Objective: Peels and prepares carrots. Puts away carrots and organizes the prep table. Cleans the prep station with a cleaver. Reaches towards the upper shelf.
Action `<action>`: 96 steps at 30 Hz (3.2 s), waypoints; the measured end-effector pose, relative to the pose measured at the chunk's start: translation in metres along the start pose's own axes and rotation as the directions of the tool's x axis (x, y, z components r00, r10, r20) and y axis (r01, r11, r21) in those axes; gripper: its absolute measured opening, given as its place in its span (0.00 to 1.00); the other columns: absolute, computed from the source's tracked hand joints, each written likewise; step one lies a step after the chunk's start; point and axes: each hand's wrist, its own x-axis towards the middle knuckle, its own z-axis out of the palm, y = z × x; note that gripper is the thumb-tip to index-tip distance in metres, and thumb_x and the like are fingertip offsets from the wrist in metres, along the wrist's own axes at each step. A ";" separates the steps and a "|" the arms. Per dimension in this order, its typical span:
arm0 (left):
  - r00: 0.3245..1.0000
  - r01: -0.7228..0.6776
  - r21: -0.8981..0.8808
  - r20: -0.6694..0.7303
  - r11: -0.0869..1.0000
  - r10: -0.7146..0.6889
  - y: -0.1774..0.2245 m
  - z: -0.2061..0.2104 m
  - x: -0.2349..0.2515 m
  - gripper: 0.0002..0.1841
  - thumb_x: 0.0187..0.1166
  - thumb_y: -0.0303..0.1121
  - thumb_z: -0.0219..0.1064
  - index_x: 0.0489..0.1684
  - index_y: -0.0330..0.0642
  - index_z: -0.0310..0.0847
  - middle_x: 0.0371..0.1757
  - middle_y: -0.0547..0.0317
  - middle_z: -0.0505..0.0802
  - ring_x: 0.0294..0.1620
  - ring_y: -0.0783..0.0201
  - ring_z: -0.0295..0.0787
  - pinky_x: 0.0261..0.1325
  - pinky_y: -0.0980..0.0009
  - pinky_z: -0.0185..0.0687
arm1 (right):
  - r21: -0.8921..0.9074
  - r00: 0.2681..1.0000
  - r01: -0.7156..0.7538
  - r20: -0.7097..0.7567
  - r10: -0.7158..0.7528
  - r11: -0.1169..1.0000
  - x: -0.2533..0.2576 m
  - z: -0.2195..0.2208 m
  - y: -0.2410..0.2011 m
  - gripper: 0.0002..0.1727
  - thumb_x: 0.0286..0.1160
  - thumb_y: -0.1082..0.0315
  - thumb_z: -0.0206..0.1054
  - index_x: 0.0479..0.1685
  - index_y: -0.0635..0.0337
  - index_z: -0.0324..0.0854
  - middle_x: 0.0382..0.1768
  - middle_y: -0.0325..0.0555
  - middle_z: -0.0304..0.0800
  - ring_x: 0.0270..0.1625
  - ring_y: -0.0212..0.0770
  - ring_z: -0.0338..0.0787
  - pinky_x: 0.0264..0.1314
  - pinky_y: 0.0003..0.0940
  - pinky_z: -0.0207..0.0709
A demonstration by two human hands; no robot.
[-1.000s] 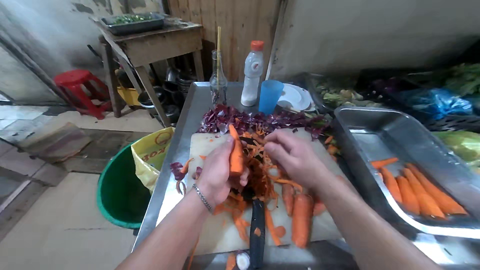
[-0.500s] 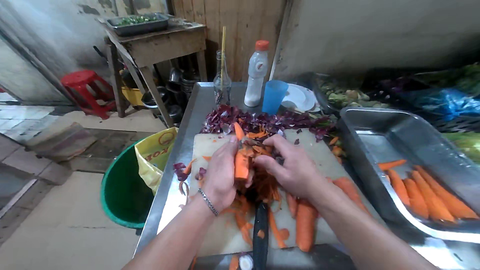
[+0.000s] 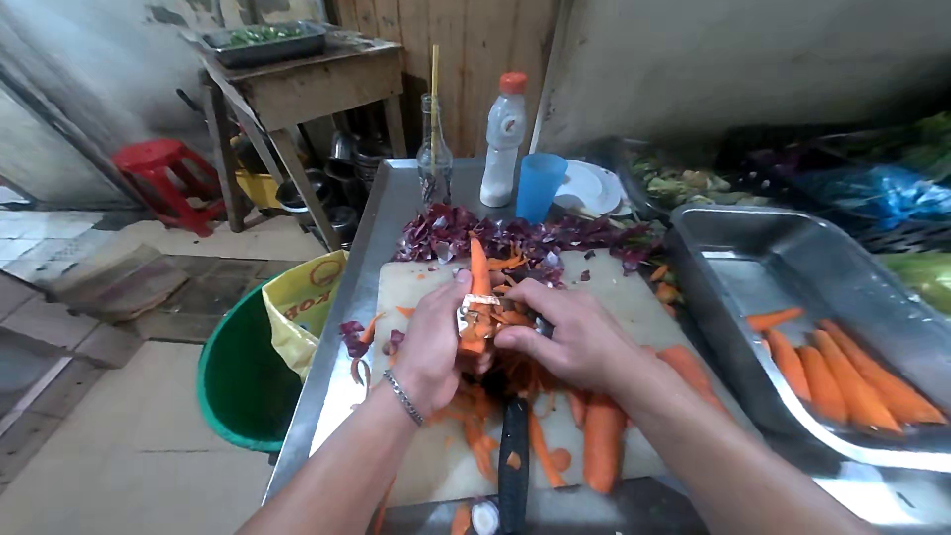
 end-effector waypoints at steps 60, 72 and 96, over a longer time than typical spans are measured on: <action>0.978 0.086 0.078 0.182 0.993 -0.099 0.002 -0.005 0.000 0.28 0.94 0.54 0.42 0.67 0.44 0.80 0.30 0.57 0.84 0.16 0.70 0.76 0.19 0.77 0.78 | -0.084 0.919 -0.392 0.010 0.394 0.916 0.013 -0.015 0.036 0.33 0.90 0.37 0.46 0.55 0.56 0.85 0.31 0.49 0.89 0.37 0.53 0.91 0.40 0.62 0.81; 0.999 0.001 -0.037 -0.044 0.999 -0.002 0.000 -0.003 0.004 0.31 0.94 0.58 0.40 0.56 0.43 0.83 0.25 0.63 0.83 0.21 0.69 0.81 0.27 0.72 0.84 | 0.337 0.893 -0.450 0.180 0.413 0.827 0.010 -0.038 0.016 0.25 0.94 0.44 0.42 0.51 0.51 0.80 0.17 0.36 0.76 0.14 0.32 0.75 0.15 0.27 0.70; 0.998 -0.025 -0.086 -0.051 0.996 0.021 -0.001 -0.005 0.005 0.31 0.92 0.61 0.40 0.54 0.48 0.86 0.27 0.58 0.87 0.16 0.70 0.77 0.16 0.76 0.74 | -0.050 0.998 -0.056 0.012 0.057 0.997 0.002 0.002 -0.017 0.30 0.84 0.33 0.52 0.61 0.49 0.76 0.17 0.31 0.76 0.17 0.36 0.80 0.17 0.40 0.74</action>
